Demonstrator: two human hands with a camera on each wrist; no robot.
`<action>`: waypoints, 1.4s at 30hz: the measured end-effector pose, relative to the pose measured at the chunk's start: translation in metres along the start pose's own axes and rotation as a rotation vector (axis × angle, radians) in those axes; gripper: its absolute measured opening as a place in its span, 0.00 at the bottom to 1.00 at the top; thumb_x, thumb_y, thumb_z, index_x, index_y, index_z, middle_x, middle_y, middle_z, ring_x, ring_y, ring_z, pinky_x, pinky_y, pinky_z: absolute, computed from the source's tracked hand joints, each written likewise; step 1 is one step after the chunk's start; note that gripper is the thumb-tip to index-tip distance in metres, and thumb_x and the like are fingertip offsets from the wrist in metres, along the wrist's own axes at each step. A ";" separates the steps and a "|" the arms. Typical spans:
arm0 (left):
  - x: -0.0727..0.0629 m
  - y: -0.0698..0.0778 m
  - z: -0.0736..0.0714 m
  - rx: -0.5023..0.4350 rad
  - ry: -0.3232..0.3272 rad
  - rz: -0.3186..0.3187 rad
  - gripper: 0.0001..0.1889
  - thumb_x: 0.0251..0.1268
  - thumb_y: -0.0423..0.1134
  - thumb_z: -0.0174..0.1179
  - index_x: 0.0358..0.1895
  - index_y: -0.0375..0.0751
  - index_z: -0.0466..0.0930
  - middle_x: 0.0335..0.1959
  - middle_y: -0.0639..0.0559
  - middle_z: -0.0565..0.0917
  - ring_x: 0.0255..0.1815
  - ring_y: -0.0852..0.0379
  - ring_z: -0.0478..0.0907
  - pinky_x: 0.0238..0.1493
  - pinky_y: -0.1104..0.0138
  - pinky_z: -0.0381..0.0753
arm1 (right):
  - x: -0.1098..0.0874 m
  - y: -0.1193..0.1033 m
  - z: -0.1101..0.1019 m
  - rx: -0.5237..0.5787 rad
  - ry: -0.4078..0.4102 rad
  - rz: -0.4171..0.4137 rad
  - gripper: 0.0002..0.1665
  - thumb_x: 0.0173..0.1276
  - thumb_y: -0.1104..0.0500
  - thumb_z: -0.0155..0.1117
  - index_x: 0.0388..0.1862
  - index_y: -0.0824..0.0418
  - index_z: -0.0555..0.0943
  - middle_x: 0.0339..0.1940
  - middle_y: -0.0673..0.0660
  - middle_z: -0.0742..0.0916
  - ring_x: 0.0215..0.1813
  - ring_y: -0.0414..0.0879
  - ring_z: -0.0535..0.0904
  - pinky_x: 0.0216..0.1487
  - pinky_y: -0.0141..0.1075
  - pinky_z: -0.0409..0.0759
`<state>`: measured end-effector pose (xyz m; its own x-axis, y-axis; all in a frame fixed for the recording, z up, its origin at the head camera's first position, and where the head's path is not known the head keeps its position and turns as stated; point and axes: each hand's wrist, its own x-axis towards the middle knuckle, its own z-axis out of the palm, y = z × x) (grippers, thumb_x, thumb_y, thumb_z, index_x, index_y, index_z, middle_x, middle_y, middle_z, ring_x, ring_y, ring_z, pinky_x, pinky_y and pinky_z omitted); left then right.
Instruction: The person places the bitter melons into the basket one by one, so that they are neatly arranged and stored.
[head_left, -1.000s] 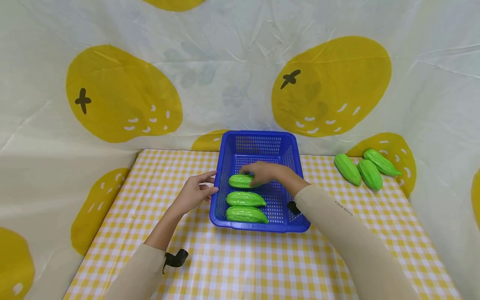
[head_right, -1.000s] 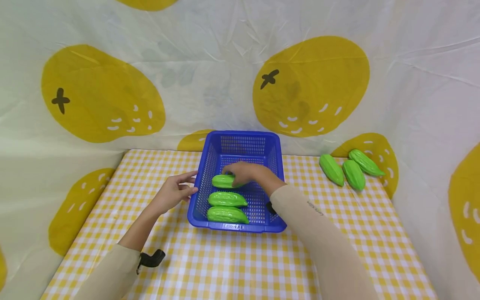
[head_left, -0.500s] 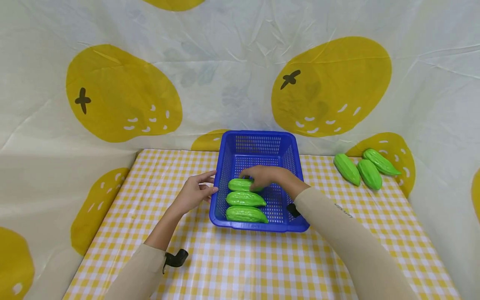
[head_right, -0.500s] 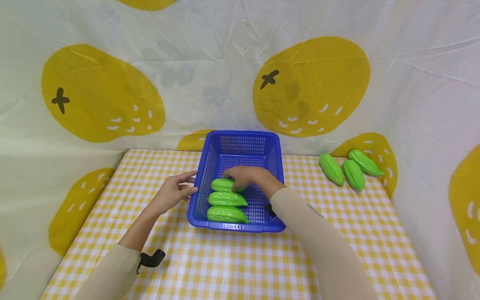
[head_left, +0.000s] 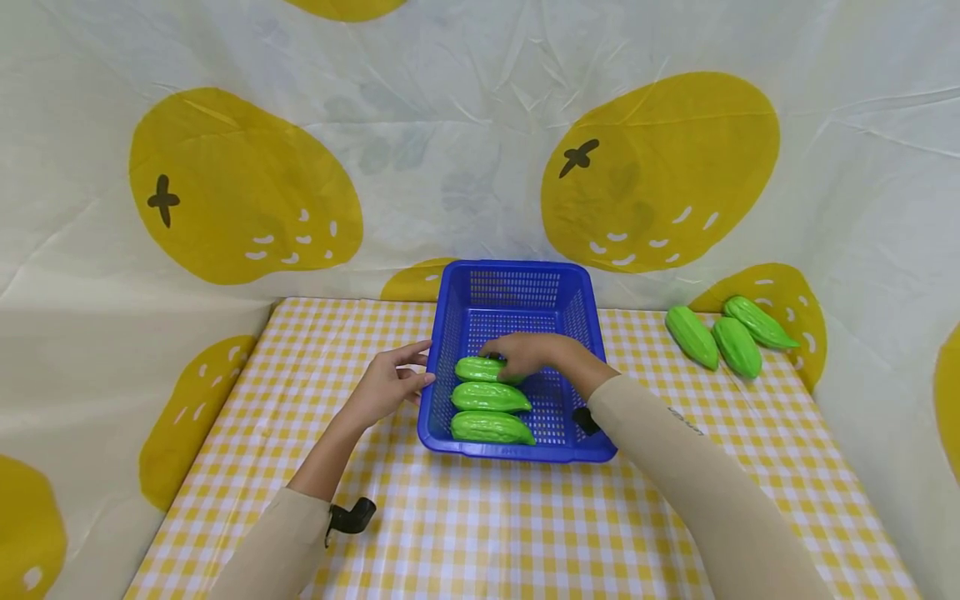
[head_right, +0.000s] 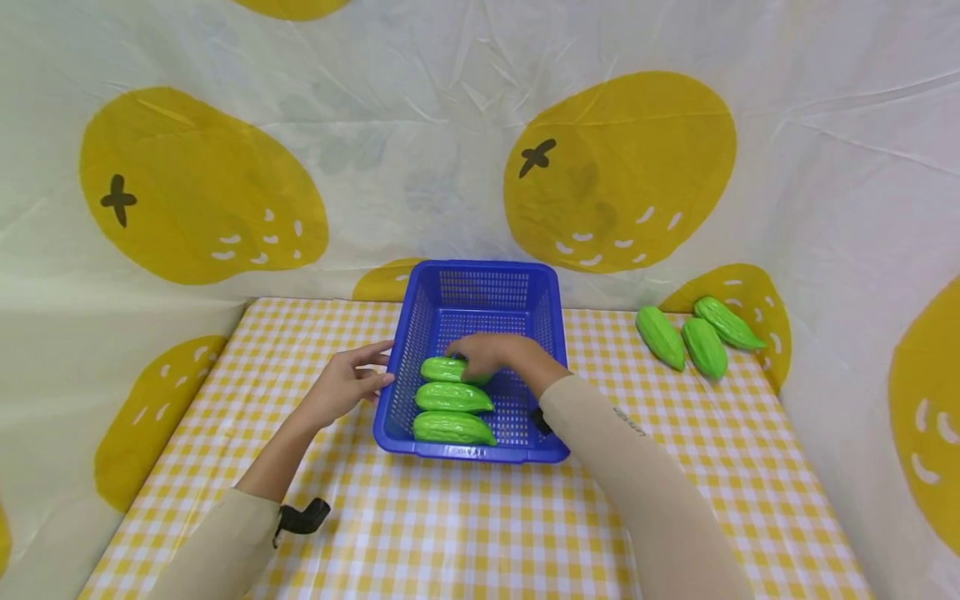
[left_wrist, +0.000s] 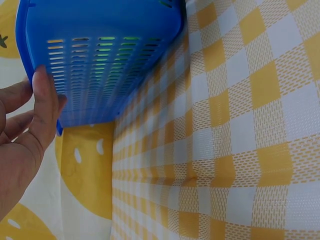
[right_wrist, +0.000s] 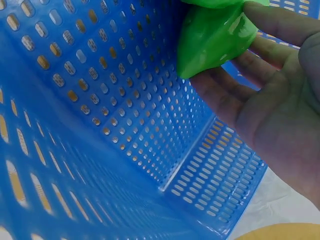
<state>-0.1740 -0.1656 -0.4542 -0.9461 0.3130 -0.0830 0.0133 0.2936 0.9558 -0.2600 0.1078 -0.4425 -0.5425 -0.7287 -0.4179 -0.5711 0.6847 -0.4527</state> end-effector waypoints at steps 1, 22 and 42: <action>0.000 0.000 0.000 0.000 -0.001 0.001 0.31 0.72 0.28 0.63 0.77 0.37 0.68 0.62 0.31 0.79 0.32 0.56 0.84 0.41 0.39 0.89 | 0.000 0.000 0.000 0.001 -0.002 0.000 0.33 0.73 0.61 0.62 0.76 0.62 0.71 0.70 0.62 0.79 0.73 0.56 0.73 0.78 0.49 0.73; 0.000 0.000 0.000 -0.001 0.003 -0.002 0.31 0.72 0.28 0.63 0.77 0.37 0.68 0.62 0.31 0.79 0.32 0.56 0.85 0.39 0.44 0.91 | 0.003 0.001 0.002 -0.036 -0.017 0.007 0.35 0.77 0.56 0.61 0.78 0.66 0.67 0.74 0.63 0.76 0.77 0.58 0.70 0.81 0.49 0.69; 0.000 0.001 0.000 -0.017 -0.004 0.007 0.31 0.72 0.27 0.63 0.77 0.35 0.67 0.61 0.29 0.79 0.31 0.57 0.84 0.34 0.53 0.94 | 0.004 0.001 0.002 -0.018 0.017 -0.013 0.30 0.76 0.58 0.63 0.73 0.65 0.73 0.64 0.61 0.82 0.67 0.53 0.76 0.73 0.47 0.77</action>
<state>-0.1743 -0.1658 -0.4536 -0.9448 0.3183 -0.0776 0.0141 0.2760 0.9610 -0.2615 0.1058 -0.4463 -0.5451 -0.7377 -0.3983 -0.5892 0.6751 -0.4440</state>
